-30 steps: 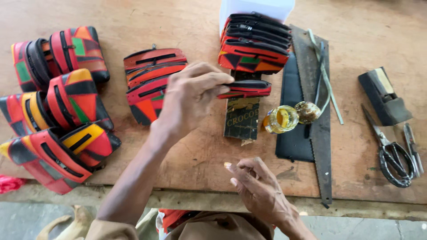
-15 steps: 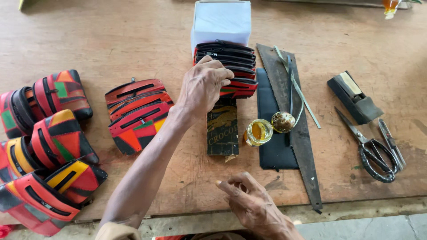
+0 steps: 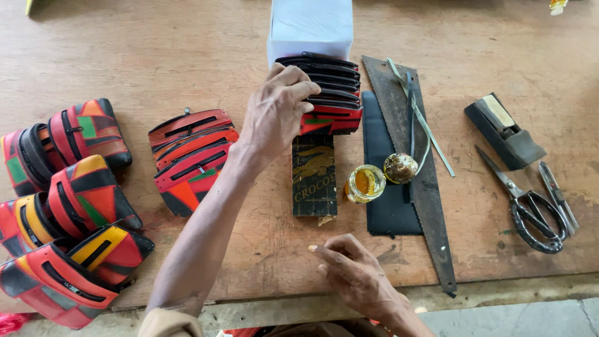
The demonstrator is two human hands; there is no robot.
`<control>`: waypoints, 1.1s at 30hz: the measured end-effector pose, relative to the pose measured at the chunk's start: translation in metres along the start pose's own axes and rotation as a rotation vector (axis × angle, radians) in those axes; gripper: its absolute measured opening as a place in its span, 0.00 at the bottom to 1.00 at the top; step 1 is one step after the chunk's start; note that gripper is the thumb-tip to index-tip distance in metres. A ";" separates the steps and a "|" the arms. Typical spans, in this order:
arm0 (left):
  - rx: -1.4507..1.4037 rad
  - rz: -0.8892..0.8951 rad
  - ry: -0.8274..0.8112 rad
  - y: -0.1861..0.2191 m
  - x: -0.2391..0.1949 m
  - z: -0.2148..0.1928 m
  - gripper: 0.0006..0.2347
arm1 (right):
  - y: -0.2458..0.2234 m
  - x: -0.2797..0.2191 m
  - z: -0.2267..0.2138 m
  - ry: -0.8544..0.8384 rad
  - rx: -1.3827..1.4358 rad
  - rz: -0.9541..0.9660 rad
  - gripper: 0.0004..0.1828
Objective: The person applies a yellowish substance from a small jar to the edges and surfaces of several colorful patterned leather pouches. They rub the substance in with their fingers, handling each pouch individually and placing it back on the table after treatment.
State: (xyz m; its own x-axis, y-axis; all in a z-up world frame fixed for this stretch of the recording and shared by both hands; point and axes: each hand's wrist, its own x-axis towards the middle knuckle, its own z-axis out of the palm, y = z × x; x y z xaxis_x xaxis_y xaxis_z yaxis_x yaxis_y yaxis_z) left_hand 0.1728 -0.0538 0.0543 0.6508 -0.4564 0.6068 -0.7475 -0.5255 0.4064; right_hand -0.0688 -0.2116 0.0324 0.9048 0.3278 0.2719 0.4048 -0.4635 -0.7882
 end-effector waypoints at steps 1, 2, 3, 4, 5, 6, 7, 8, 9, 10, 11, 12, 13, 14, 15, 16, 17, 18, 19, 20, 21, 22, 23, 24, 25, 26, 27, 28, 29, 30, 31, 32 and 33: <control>0.009 0.002 0.016 -0.002 0.000 -0.002 0.10 | 0.000 0.001 0.000 0.014 0.005 0.013 0.26; 0.024 -0.009 0.015 -0.005 -0.001 -0.006 0.09 | 0.000 0.002 0.000 0.029 0.010 0.025 0.25; 0.039 -0.025 0.010 -0.008 -0.004 -0.011 0.09 | 0.000 0.002 0.000 0.039 0.023 0.037 0.24; 0.053 -0.041 0.006 -0.011 -0.007 -0.016 0.08 | 0.000 0.002 -0.001 0.050 0.036 0.050 0.23; 0.041 -0.076 0.010 -0.014 -0.012 -0.022 0.08 | 0.001 0.003 -0.001 0.062 0.049 0.059 0.22; 0.029 -0.112 0.015 -0.017 -0.019 -0.031 0.08 | 0.001 0.003 -0.001 0.077 0.036 0.072 0.22; 0.019 -0.152 0.016 -0.019 -0.029 -0.041 0.08 | 0.001 0.002 0.000 0.088 0.029 0.086 0.23; 0.041 -0.206 -0.017 -0.023 -0.038 -0.051 0.07 | 0.000 0.001 0.000 0.099 0.021 0.100 0.23; 0.065 -0.258 -0.048 -0.028 -0.047 -0.061 0.08 | 0.001 0.001 0.001 0.098 0.024 0.115 0.23; 0.088 -0.309 -0.079 -0.033 -0.055 -0.071 0.09 | 0.000 0.001 0.002 0.096 0.028 0.129 0.23; 0.102 -0.311 -0.158 -0.040 -0.063 -0.081 0.18 | 0.000 0.001 0.002 0.093 0.030 0.143 0.23; 0.114 -0.313 -0.237 -0.047 -0.071 -0.090 0.28 | -0.001 0.001 0.002 0.094 0.027 0.154 0.23; 0.126 -0.313 -0.316 -0.053 -0.078 -0.097 0.38 | -0.001 0.001 0.002 0.098 0.025 0.164 0.23; 0.170 -0.367 -0.400 -0.058 -0.084 -0.099 0.44 | -0.001 0.001 0.003 0.101 0.022 0.174 0.23; 0.210 -0.419 -0.486 -0.062 -0.089 -0.100 0.49 | -0.002 0.001 0.003 0.106 0.015 0.155 0.23; 0.251 -0.471 -0.572 -0.066 -0.093 -0.100 0.55 | -0.001 0.001 0.003 0.111 0.009 0.135 0.23; 0.251 -0.525 -0.580 -0.071 -0.096 -0.101 0.57 | -0.001 0.001 0.004 0.118 0.000 0.116 0.23; 0.251 -0.579 -0.587 -0.074 -0.097 -0.101 0.58 | 0.000 0.001 0.004 0.109 0.007 0.151 0.23; 0.246 -0.638 -0.595 -0.075 -0.101 -0.102 0.60 | 0.000 0.000 0.004 0.093 0.013 0.190 0.23; 0.230 -0.657 -0.615 -0.073 -0.105 -0.103 0.59 | -0.001 -0.001 0.005 0.077 0.018 0.229 0.23; 0.215 -0.673 -0.628 -0.072 -0.106 -0.105 0.58 | 0.000 0.000 0.005 0.080 0.004 0.200 0.23; 0.200 -0.688 -0.641 -0.069 -0.106 -0.107 0.57 | -0.001 0.000 0.005 0.082 -0.010 0.171 0.23; 0.229 -0.693 -0.667 -0.063 -0.107 -0.107 0.56 | -0.001 0.000 0.005 0.088 -0.024 0.145 0.23; 0.258 -0.698 -0.693 -0.055 -0.110 -0.104 0.55 | -0.001 -0.001 0.005 0.090 -0.030 0.169 0.23; 0.290 -0.710 -0.718 -0.046 -0.115 -0.102 0.55 | -0.001 0.000 0.005 0.087 -0.031 0.189 0.22; 0.301 -0.664 -0.635 -0.035 -0.122 -0.098 0.52 | -0.001 0.001 0.006 0.084 -0.032 0.208 0.22; 0.314 -0.619 -0.551 -0.024 -0.131 -0.094 0.49 | -0.001 0.002 0.006 0.086 -0.017 0.209 0.22; 0.327 -0.573 -0.467 -0.015 -0.139 -0.091 0.47 | 0.000 0.003 0.007 0.089 -0.002 0.209 0.22; 0.331 -0.557 -0.413 -0.007 -0.147 -0.086 0.45 | 0.001 0.001 0.007 0.090 0.014 0.216 0.21; 0.336 -0.541 -0.359 -0.001 -0.154 -0.081 0.44 | 0.002 0.000 0.007 0.087 0.013 0.216 0.22; 0.343 -0.518 -0.304 0.002 -0.158 -0.078 0.42 | 0.004 -0.001 0.007 0.090 0.011 0.215 0.22; 0.344 -0.483 -0.263 0.006 -0.162 -0.074 0.41 | 0.006 -0.001 0.008 0.093 0.009 0.213 0.22; 0.348 -0.447 -0.223 0.010 -0.164 -0.071 0.40 | 0.007 -0.002 0.009 0.091 0.013 0.228 0.21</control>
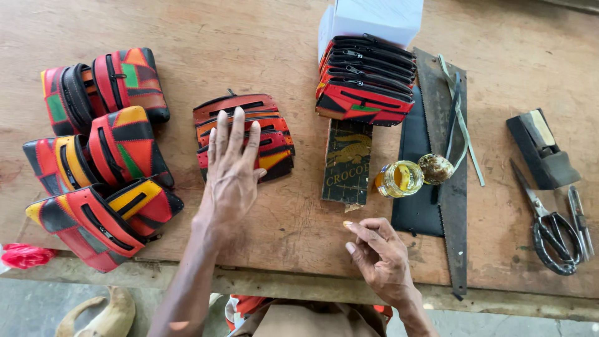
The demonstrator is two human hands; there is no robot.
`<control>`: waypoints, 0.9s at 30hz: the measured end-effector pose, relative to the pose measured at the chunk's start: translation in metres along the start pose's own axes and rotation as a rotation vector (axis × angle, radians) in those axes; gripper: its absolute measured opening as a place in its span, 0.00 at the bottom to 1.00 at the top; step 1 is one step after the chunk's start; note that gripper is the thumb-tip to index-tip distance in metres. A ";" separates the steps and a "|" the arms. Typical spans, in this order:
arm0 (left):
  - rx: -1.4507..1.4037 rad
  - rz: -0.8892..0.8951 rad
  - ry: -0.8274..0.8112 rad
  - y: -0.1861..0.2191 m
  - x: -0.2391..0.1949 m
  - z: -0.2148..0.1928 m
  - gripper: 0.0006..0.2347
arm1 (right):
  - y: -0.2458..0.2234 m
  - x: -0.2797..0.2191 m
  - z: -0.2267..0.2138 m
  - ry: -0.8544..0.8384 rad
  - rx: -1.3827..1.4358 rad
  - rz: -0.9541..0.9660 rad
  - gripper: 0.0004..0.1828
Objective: The person applies a yellowish substance from a small jar to the edges and surfaces of several colorful patterned leather pouches. They rub the substance in with their fingers, handling each pouch individually and placing it back on the table after treatment.
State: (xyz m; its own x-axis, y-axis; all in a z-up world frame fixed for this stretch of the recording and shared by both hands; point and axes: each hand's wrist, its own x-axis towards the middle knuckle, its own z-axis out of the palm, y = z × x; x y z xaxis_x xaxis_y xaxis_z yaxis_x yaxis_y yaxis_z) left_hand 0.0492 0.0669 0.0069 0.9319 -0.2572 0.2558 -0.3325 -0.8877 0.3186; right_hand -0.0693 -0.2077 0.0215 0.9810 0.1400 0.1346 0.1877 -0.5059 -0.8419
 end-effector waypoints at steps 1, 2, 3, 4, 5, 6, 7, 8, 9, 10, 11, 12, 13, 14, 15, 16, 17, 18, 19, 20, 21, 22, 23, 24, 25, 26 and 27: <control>-0.002 0.028 0.045 0.002 -0.003 0.001 0.40 | 0.002 -0.001 0.000 -0.002 0.003 0.015 0.21; -0.034 -0.002 0.032 0.002 -0.004 -0.001 0.37 | 0.003 -0.003 0.000 -0.002 0.008 0.029 0.21; -0.066 -0.032 0.020 0.002 -0.007 -0.003 0.35 | 0.005 -0.005 0.001 -0.002 0.017 0.035 0.21; -0.100 -0.062 0.009 0.005 -0.008 -0.006 0.33 | 0.006 -0.007 0.001 -0.002 0.024 0.041 0.21; -0.080 -0.043 0.068 0.010 -0.009 -0.008 0.31 | 0.008 -0.009 0.001 -0.002 0.030 0.047 0.21; -0.062 -0.019 0.131 0.015 -0.008 -0.010 0.29 | 0.010 -0.010 0.001 -0.004 0.020 0.032 0.22; -0.044 0.006 0.195 0.020 -0.006 -0.013 0.26 | 0.013 -0.009 0.001 -0.005 0.009 0.017 0.22; -0.087 -0.046 0.111 0.024 -0.007 -0.017 0.23 | 0.016 -0.013 0.001 -0.003 -0.004 0.014 0.22; -0.129 -0.097 0.026 0.027 -0.008 -0.022 0.19 | 0.019 -0.015 0.002 0.004 -0.022 -0.024 0.23; -0.169 -0.145 -0.058 0.030 -0.007 -0.027 0.16 | 0.022 -0.016 0.002 0.013 -0.042 -0.063 0.23; -0.200 -0.107 -0.055 0.032 -0.008 -0.031 0.18 | 0.024 -0.017 0.002 0.022 -0.062 -0.102 0.24; -0.230 -0.070 -0.052 0.032 -0.010 -0.037 0.19 | 0.026 -0.018 0.003 0.003 -0.046 -0.045 0.24; -0.260 -0.033 -0.051 0.033 -0.012 -0.039 0.20 | 0.025 -0.019 0.003 -0.015 -0.028 0.013 0.25; -0.370 -0.156 -0.133 0.037 -0.013 -0.038 0.22 | 0.025 -0.018 0.002 -0.037 -0.007 0.066 0.25; -0.477 -0.279 -0.217 0.042 -0.014 -0.035 0.23 | 0.023 -0.017 -0.001 -0.038 0.001 -0.019 0.26; -0.581 -0.400 -0.302 0.046 -0.014 -0.031 0.24 | 0.019 -0.015 -0.006 -0.035 0.010 -0.106 0.27; -0.502 -0.275 -0.230 0.049 -0.012 -0.025 0.26 | 0.014 -0.013 -0.012 -0.034 0.019 -0.193 0.28; -0.427 -0.158 -0.162 0.056 -0.012 -0.016 0.28 | 0.009 -0.012 -0.022 -0.030 -0.015 -0.158 0.28; -0.351 -0.041 -0.095 0.059 -0.013 -0.009 0.31 | 0.005 -0.009 -0.037 -0.027 -0.048 -0.123 0.28; -0.293 0.039 -0.066 0.062 -0.017 -0.004 0.35 | 0.001 -0.005 -0.052 -0.024 -0.081 -0.083 0.27; -0.237 0.120 -0.038 0.065 -0.021 0.001 0.40 | -0.002 0.003 -0.070 -0.010 -0.238 -0.142 0.28; -0.183 0.205 -0.005 0.067 -0.023 0.005 0.45 | -0.004 0.012 -0.087 0.007 -0.400 -0.201 0.30; -0.217 0.189 -0.042 0.066 -0.025 0.007 0.45 | -0.006 0.020 -0.098 -0.018 -0.497 -0.180 0.30; -0.251 0.172 -0.078 0.066 -0.027 0.007 0.44 | -0.009 0.026 -0.110 -0.044 -0.595 -0.158 0.29; -0.284 0.155 -0.115 0.065 -0.029 0.008 0.44 | -0.011 0.034 -0.118 -0.071 -0.692 -0.135 0.29; -0.290 0.120 -0.093 0.066 -0.029 0.010 0.41 | -0.012 0.044 -0.121 -0.105 -0.728 -0.153 0.29; -0.297 0.084 -0.072 0.068 -0.030 0.012 0.38 | -0.013 0.053 -0.122 -0.140 -0.765 -0.170 0.29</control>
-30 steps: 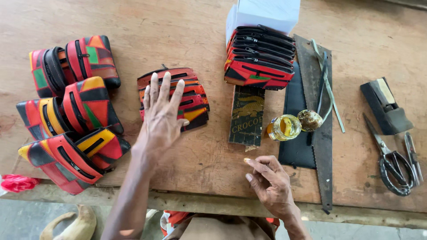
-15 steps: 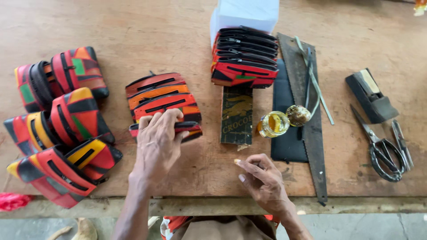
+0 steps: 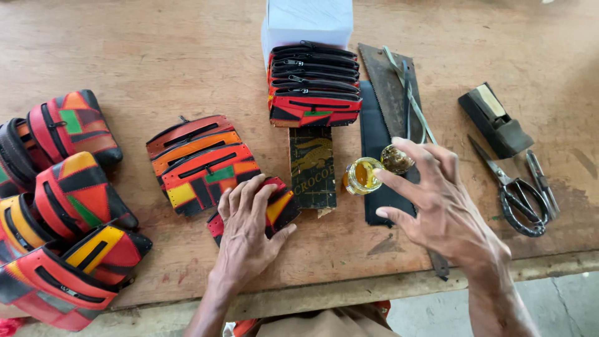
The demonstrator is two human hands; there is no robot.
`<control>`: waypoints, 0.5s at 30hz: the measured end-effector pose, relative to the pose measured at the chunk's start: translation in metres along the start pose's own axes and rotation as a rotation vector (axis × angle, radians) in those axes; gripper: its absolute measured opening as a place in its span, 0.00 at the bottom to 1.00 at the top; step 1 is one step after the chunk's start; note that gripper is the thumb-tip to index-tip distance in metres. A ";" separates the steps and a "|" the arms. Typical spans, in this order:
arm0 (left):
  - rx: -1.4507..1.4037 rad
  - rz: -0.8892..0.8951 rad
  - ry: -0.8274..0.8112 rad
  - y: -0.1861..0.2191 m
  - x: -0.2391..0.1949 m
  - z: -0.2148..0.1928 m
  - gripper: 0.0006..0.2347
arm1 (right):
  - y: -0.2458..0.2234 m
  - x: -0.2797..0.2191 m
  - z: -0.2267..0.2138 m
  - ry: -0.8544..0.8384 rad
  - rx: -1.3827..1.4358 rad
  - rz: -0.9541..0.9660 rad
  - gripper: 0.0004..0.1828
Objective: The person applies a yellowish substance from a small jar to the edges and surfaces of several colorful patterned leather pouches. They rub the substance in with their fingers, handling each pouch individually and placing it back on the table after treatment.
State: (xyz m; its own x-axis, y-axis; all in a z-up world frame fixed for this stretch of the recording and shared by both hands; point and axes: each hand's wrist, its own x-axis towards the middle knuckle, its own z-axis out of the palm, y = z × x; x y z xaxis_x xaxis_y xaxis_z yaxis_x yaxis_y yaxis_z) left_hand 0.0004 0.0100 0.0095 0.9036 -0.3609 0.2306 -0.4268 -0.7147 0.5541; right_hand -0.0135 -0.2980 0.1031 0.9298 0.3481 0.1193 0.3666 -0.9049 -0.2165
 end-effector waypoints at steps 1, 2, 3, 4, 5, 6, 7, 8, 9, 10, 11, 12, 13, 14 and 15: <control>-0.007 -0.035 0.024 0.000 -0.001 0.001 0.36 | 0.001 0.008 -0.001 -0.032 -0.033 -0.027 0.29; -0.017 -0.036 0.043 0.000 -0.002 0.002 0.35 | 0.001 0.016 -0.001 -0.071 -0.022 -0.028 0.29; -0.029 -0.036 0.062 -0.001 -0.002 0.003 0.35 | 0.000 0.024 0.000 -0.110 -0.011 -0.028 0.29; -0.040 -0.037 0.081 -0.002 -0.002 0.005 0.35 | -0.001 0.031 0.002 -0.148 -0.001 -0.028 0.29; -0.047 -0.036 0.090 -0.003 -0.003 0.005 0.35 | -0.003 0.040 0.005 -0.227 -0.013 -0.008 0.29; -0.053 -0.035 0.100 -0.004 -0.004 0.006 0.35 | -0.005 0.047 0.009 -0.306 -0.026 0.013 0.28; -0.061 -0.035 0.107 -0.004 -0.005 0.006 0.34 | -0.007 0.051 0.011 -0.387 -0.039 0.036 0.28; -0.063 -0.032 0.117 -0.005 -0.006 0.007 0.34 | -0.008 0.053 0.011 -0.407 -0.050 0.032 0.27; -0.066 -0.033 0.129 -0.006 -0.006 0.009 0.33 | -0.009 0.053 0.010 -0.429 -0.062 0.024 0.26; -0.068 -0.033 0.142 -0.007 -0.007 0.010 0.32 | -0.010 0.052 0.009 -0.451 -0.074 0.016 0.25; -0.094 -0.020 0.166 -0.008 -0.008 0.009 0.31 | -0.010 0.050 0.006 -0.375 -0.082 0.004 0.27; -0.120 -0.007 0.191 -0.010 -0.008 0.009 0.31 | -0.009 0.046 0.002 -0.298 -0.089 -0.009 0.29; -0.145 0.010 0.209 -0.011 -0.009 0.007 0.30 | -0.009 0.039 -0.002 -0.221 -0.092 -0.015 0.31; -0.185 0.010 0.232 -0.012 -0.011 0.005 0.30 | -0.008 0.033 -0.006 -0.173 -0.078 -0.026 0.31; -0.226 0.015 0.252 -0.014 -0.012 0.002 0.30 | -0.008 0.025 -0.008 -0.122 -0.064 -0.031 0.31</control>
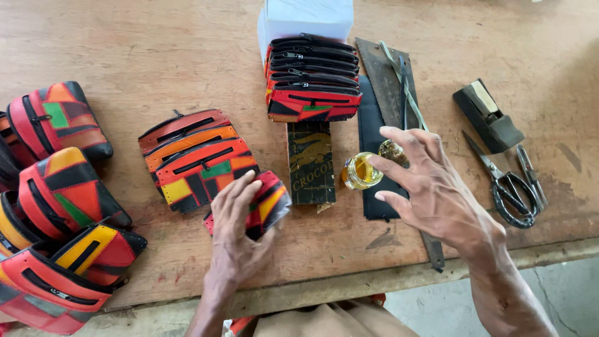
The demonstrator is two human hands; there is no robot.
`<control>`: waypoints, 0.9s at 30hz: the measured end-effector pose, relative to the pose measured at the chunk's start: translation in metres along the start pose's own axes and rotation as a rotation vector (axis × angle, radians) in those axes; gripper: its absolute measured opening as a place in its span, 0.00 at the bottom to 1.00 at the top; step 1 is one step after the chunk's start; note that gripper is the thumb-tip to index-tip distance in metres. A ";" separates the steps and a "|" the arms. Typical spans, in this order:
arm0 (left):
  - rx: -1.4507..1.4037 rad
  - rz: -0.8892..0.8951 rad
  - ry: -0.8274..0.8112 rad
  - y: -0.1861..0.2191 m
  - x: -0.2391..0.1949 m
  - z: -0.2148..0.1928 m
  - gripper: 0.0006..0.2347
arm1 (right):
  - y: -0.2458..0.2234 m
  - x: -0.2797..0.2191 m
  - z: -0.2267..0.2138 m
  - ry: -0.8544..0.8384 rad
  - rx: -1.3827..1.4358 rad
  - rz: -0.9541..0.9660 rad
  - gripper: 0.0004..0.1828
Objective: The person applies a yellowish substance from a small jar to the edges and surfaces of several colorful patterned leather pouches. They rub the substance in with their fingers, handling each pouch individually and placing it back on the table after treatment.
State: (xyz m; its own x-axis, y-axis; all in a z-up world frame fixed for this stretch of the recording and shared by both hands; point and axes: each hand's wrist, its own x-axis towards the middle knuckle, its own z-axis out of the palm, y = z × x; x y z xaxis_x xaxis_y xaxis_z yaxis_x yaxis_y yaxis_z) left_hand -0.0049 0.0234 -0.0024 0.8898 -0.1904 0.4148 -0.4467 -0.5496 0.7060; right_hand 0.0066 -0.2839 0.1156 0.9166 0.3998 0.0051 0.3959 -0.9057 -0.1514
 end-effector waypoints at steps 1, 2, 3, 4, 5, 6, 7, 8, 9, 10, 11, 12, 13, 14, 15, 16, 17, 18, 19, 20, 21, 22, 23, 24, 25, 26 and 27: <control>-0.041 0.002 0.020 0.000 -0.001 -0.004 0.31 | 0.000 -0.007 0.000 0.051 0.012 -0.004 0.31; -0.261 -0.061 0.062 0.001 -0.003 -0.008 0.30 | 0.000 -0.011 0.001 0.059 0.031 -0.001 0.31; -0.481 -0.124 0.103 0.003 -0.007 -0.013 0.30 | -0.001 -0.016 0.003 0.067 0.049 0.001 0.31; -0.699 -0.191 0.145 0.004 -0.011 -0.018 0.29 | -0.002 -0.020 0.006 0.074 0.069 0.002 0.31; -0.954 -0.274 0.199 0.004 -0.013 -0.022 0.29 | -0.003 -0.023 0.009 0.088 0.085 0.008 0.31; -1.205 -0.356 0.260 0.002 -0.014 -0.024 0.28 | -0.003 -0.024 0.013 0.105 0.101 0.008 0.30; -1.456 -0.437 0.321 -0.001 -0.014 -0.026 0.27 | -0.003 -0.025 0.015 0.121 0.116 0.007 0.29; -1.319 -0.471 0.282 -0.005 -0.014 -0.026 0.26 | -0.002 -0.027 0.016 0.119 0.103 0.001 0.28; -1.182 -0.504 0.244 -0.008 -0.013 -0.025 0.25 | -0.001 -0.029 0.016 0.117 0.089 -0.005 0.26; -1.043 -0.534 0.202 -0.012 -0.011 -0.024 0.24 | 0.000 -0.030 0.016 0.117 0.077 -0.008 0.25; -0.954 -0.590 0.188 -0.013 -0.011 -0.021 0.20 | 0.004 -0.034 0.011 0.222 0.051 0.031 0.26; -0.859 -0.649 0.169 -0.012 -0.012 -0.018 0.17 | 0.005 -0.041 0.005 0.326 0.030 0.075 0.26; -0.762 -0.706 0.150 -0.010 -0.012 -0.019 0.13 | 0.005 -0.046 0.000 0.430 0.010 0.119 0.27; -0.725 -0.580 0.104 -0.008 -0.013 -0.021 0.15 | 0.004 -0.051 -0.006 0.525 0.086 0.225 0.28; -0.686 -0.456 0.055 -0.004 -0.012 -0.021 0.16 | -0.004 -0.056 -0.006 0.598 0.243 0.260 0.28; -0.646 -0.338 0.013 0.002 -0.012 -0.020 0.17 | -0.011 -0.060 -0.008 0.676 0.401 0.279 0.29; -0.523 -0.256 -0.001 0.008 -0.012 -0.021 0.17 | -0.021 -0.062 -0.004 0.724 0.639 0.227 0.29; -0.405 -0.160 -0.014 0.013 -0.006 -0.021 0.18 | -0.029 -0.059 0.002 0.701 0.778 0.153 0.30; -0.284 -0.066 -0.027 0.018 0.001 -0.020 0.18 | -0.035 -0.056 0.009 0.672 0.916 0.085 0.31; -0.253 -0.006 -0.032 0.022 0.006 -0.020 0.19 | -0.043 -0.056 0.018 0.570 0.961 0.017 0.33; -0.222 0.055 -0.037 0.026 0.010 -0.018 0.20 | -0.047 -0.050 0.028 0.428 1.044 -0.048 0.37; -0.195 0.117 -0.046 0.029 0.014 -0.017 0.21 | -0.049 -0.045 0.037 0.285 1.122 -0.108 0.41; -0.192 0.136 -0.056 0.033 0.015 -0.016 0.23 | -0.052 -0.043 0.042 0.204 1.104 -0.112 0.44; -0.188 0.158 -0.063 0.035 0.017 -0.015 0.24 | -0.053 -0.039 0.046 0.124 1.084 -0.118 0.47; -0.184 0.181 -0.069 0.037 0.019 -0.014 0.26 | -0.055 -0.033 0.049 0.045 1.062 -0.124 0.51; -0.196 0.169 -0.082 0.038 0.018 -0.014 0.26 | -0.057 -0.030 0.050 0.050 1.069 -0.135 0.51; -0.207 0.156 -0.094 0.039 0.018 -0.013 0.27 | -0.060 -0.026 0.050 0.056 1.076 -0.145 0.52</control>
State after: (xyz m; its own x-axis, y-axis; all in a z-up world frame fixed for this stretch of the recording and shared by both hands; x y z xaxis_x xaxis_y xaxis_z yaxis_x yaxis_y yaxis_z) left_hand -0.0079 0.0093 0.0399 0.8090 -0.3398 0.4796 -0.5802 -0.3311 0.7441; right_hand -0.0443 -0.2328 0.0750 0.8769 0.4617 0.1334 0.2689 -0.2411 -0.9325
